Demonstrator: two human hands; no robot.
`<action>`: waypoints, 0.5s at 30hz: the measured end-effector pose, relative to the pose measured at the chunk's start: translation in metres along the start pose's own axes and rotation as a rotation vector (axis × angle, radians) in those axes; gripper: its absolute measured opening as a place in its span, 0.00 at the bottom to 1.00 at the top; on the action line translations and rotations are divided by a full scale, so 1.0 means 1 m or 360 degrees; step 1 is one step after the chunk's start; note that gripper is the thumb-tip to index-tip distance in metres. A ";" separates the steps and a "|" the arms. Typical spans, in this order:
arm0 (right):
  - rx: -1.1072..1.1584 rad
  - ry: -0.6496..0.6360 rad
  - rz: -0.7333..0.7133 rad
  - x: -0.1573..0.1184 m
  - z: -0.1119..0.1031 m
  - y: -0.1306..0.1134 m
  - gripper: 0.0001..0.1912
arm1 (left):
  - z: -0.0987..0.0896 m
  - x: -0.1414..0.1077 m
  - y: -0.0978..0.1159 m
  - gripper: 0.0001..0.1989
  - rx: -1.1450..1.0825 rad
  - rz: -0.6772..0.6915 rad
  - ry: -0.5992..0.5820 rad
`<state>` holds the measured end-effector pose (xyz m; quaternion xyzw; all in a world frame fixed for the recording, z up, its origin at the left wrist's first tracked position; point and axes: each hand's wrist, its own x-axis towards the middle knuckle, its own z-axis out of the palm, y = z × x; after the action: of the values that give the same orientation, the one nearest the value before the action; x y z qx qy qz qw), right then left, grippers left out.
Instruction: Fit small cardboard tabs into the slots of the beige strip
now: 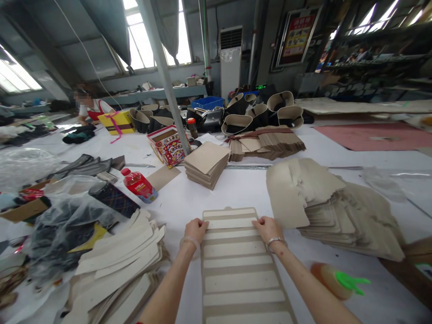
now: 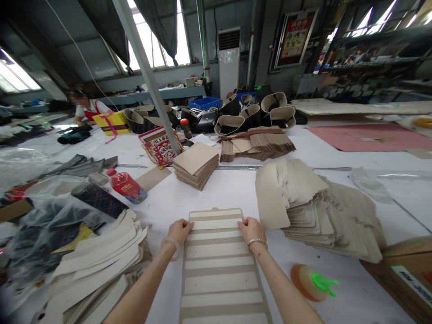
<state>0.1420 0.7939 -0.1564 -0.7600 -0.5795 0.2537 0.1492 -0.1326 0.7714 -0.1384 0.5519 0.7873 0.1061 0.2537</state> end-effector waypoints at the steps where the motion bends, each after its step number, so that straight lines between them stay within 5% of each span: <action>1: -0.0003 -0.0002 0.0002 0.000 0.000 0.000 0.13 | 0.000 0.000 0.000 0.16 0.0004 -0.0004 0.0001; 15: -0.0018 0.0005 -0.0007 0.001 0.001 0.001 0.13 | 0.005 0.001 -0.002 0.15 0.0026 0.0012 0.0004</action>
<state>0.1423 0.7942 -0.1576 -0.7600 -0.5823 0.2489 0.1463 -0.1320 0.7712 -0.1439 0.5568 0.7863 0.1014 0.2477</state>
